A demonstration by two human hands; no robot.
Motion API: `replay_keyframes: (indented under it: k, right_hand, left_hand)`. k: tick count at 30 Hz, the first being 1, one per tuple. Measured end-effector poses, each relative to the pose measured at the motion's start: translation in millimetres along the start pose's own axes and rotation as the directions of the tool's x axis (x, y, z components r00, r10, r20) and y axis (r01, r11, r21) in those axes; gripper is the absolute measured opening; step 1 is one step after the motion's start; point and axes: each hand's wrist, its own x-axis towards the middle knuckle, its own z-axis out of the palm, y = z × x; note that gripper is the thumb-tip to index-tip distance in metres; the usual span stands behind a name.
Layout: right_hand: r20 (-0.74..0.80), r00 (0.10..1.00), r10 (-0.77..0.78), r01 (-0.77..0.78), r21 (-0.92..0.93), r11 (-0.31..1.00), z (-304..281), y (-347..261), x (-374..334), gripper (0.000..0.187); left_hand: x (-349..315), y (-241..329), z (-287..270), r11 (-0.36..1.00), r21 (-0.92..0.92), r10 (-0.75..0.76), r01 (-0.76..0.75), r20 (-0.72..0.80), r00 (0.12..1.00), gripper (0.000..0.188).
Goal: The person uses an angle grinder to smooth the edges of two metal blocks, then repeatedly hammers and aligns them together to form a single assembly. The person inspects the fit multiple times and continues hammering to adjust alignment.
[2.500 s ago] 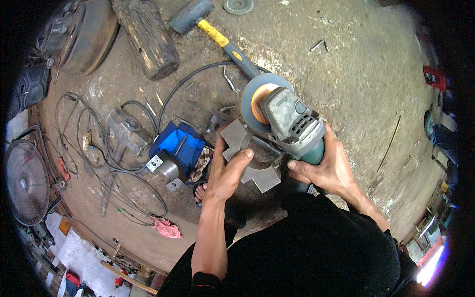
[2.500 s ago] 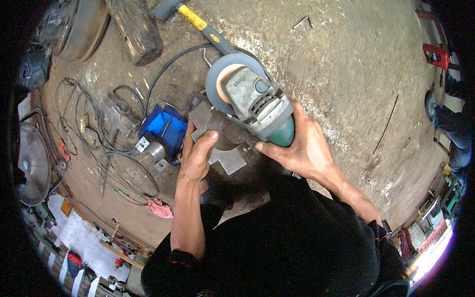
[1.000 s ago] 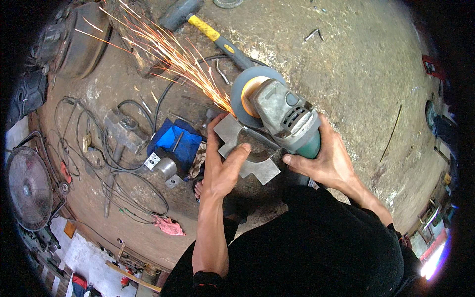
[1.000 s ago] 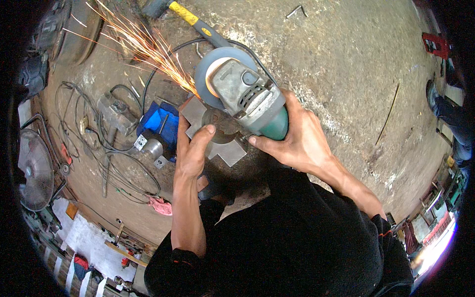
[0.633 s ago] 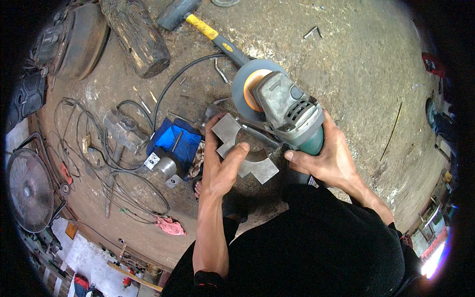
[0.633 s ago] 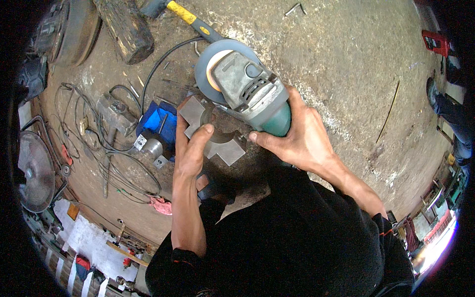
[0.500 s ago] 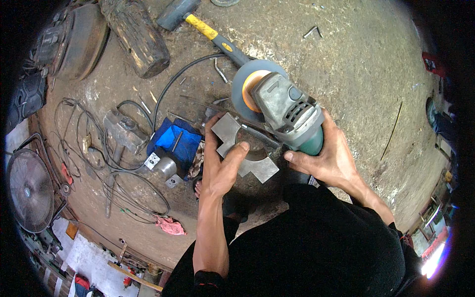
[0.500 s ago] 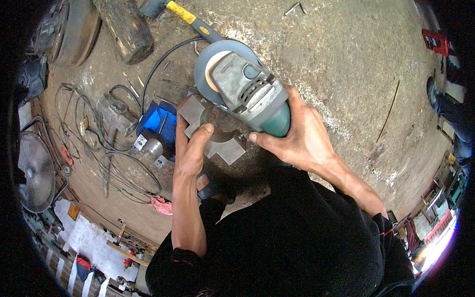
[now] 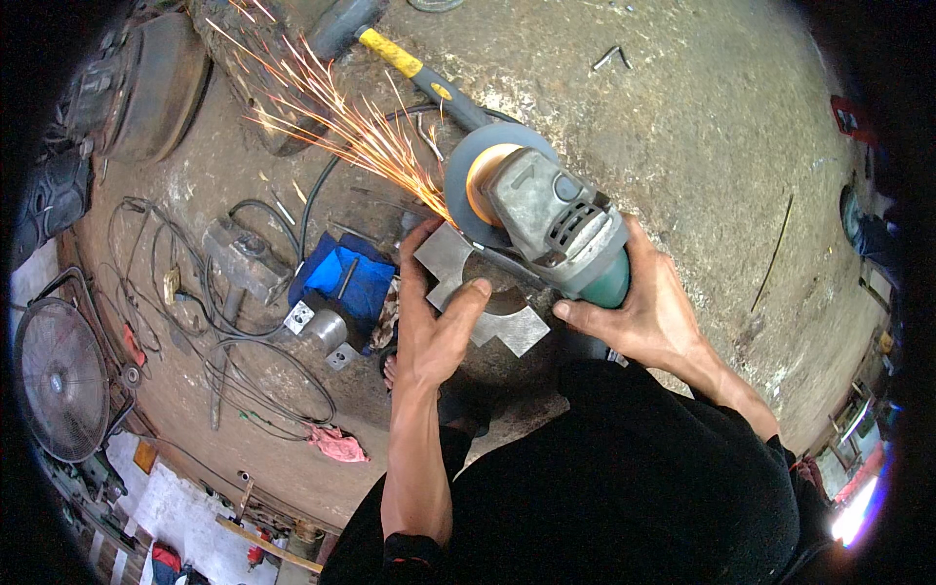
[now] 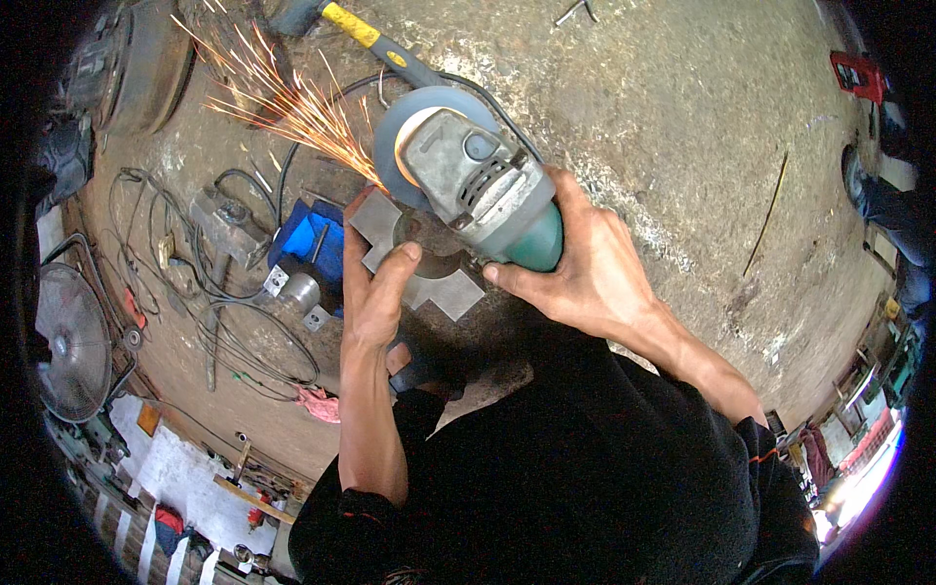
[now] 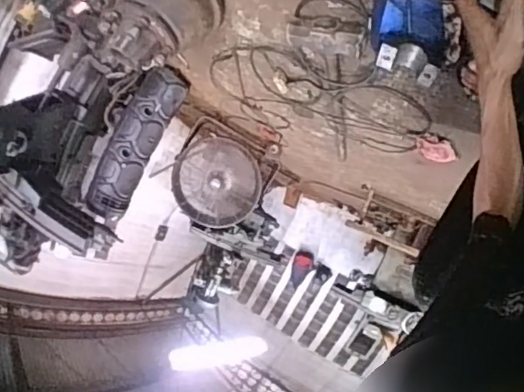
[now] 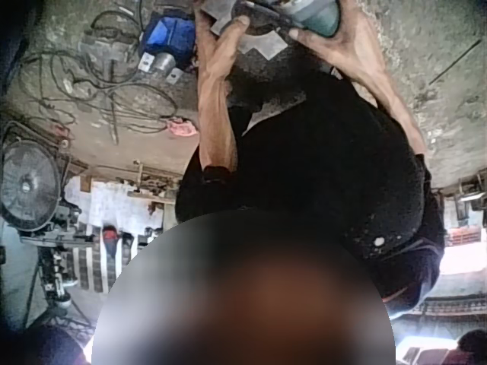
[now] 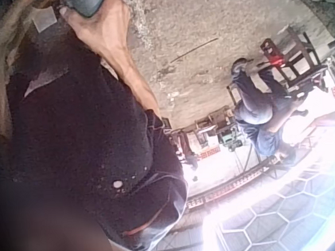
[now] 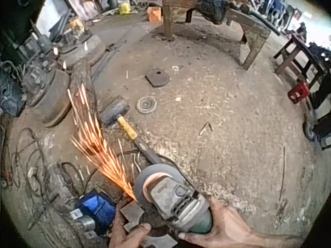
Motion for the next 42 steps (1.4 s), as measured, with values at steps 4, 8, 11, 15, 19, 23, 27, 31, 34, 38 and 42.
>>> replay_keyframes:
  k: [4,8,11,15,19,23,27,31,34,38,42]
  right_hand:
    - [-0.005,1.0,0.003,-0.003,0.002,1.0,0,0,0,0.089]
    - [-0.003,1.0,-0.004,0.004,-0.007,1.0,0,0,-1,0.087]
    - [-0.017,1.0,-0.023,0.023,-0.014,1.0,0,0,-1,0.086]
    - [-0.006,1.0,-0.006,0.006,0.008,1.0,-1,-1,0,0.086]
    - [0.03,0.997,0.072,-0.073,0.045,0.996,-4,-4,0,0.083]
    - [0.037,0.991,0.129,-0.131,0.063,0.989,-5,-6,0,0.081]
    - [0.023,0.996,0.087,-0.088,0.047,0.995,-4,-4,0,0.082]
    - [-0.017,0.999,-0.031,0.031,0.007,0.999,-1,0,0,0.083]
    - [-0.018,0.999,-0.039,0.039,-0.001,0.999,0,2,0,0.083]
    - [-0.02,0.999,-0.05,0.049,-0.019,0.999,-1,2,-1,0.083]
    - [-0.012,0.999,-0.031,0.031,-0.007,0.999,-2,0,-1,0.082]
  left_hand:
    - [-1,0,0,0.999,-0.024,-0.022,0.022,-0.01,1.0,0.075]
    - [-1,2,1,1.0,-0.001,-0.015,0.015,-0.015,1.0,0.075]
    - [0,2,1,1.0,0.012,0.0,0.001,-0.016,1.0,0.075]
    - [0,2,2,1.0,0.009,0.003,-0.003,-0.013,1.0,0.075]
    - [-1,3,3,1.0,0.017,0.005,-0.005,-0.018,1.0,0.075]
    - [-1,5,3,1.0,0.011,0.007,-0.007,-0.016,1.0,0.075]
    - [-1,7,3,1.0,0.02,-0.003,0.003,-0.015,1.0,0.076]
    - [-1,7,2,0.997,0.069,0.022,-0.021,-0.014,1.0,0.077]
    - [-1,8,3,0.992,0.12,0.036,-0.032,-0.026,0.999,0.077]
    - [0,10,4,0.989,0.14,0.043,-0.039,-0.029,0.999,0.078]
    - [0,11,4,0.99,0.143,0.017,-0.01,-0.049,0.999,0.078]
